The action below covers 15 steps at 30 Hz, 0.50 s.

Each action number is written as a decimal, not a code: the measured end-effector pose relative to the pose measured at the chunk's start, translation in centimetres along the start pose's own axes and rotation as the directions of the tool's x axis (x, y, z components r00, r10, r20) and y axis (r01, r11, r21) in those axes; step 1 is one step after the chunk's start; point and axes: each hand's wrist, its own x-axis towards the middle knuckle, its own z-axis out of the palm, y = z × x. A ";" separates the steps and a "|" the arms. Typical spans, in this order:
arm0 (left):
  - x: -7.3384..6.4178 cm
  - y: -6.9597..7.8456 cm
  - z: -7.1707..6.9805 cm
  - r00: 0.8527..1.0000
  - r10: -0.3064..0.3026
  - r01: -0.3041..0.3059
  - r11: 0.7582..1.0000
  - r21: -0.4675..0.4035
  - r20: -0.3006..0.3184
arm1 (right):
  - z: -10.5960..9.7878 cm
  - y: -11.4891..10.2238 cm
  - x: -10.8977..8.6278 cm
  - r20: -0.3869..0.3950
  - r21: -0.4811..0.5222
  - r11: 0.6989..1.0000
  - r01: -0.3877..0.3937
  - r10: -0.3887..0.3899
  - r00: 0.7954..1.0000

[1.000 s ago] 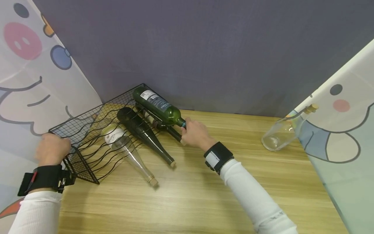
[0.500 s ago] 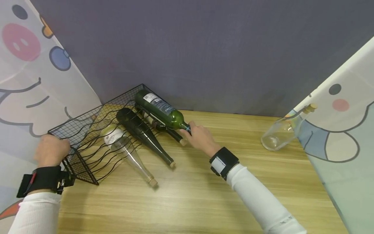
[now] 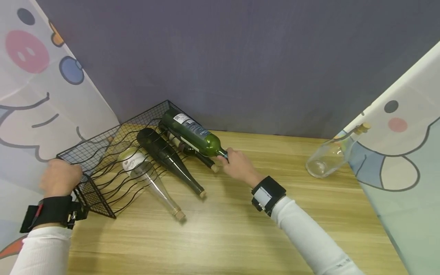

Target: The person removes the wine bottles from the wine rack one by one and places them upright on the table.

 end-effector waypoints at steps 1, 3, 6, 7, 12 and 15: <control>0.0 0.0 0.0 1.000 0.000 0.000 1.000 -0.001 0.000 | 0.0 0.1 -0.1 0.008 0.012 1.000 -0.008 0.008 1.000; 0.0 0.0 0.0 1.000 0.000 0.000 1.000 -0.001 0.003 | -0.1 0.2 -0.2 0.029 0.035 0.999 -0.024 0.023 0.999; 0.1 0.0 0.1 1.000 0.001 -0.001 1.000 0.004 0.006 | -0.3 0.3 -0.4 0.057 0.057 0.997 -0.046 0.043 0.997; 0.1 0.0 0.1 1.000 0.002 -0.002 1.000 0.005 0.006 | -0.3 0.3 -0.5 0.062 0.063 0.997 -0.049 0.045 0.997; 0.1 -0.1 0.1 1.000 0.004 -0.004 1.000 0.000 0.005 | -0.3 0.6 -0.9 0.047 0.091 0.994 -0.059 0.054 0.997; 0.1 -0.1 0.0 1.000 0.007 -0.007 1.000 -0.006 -0.001 | -0.2 0.9 -1.0 0.016 0.093 0.994 -0.053 0.052 0.999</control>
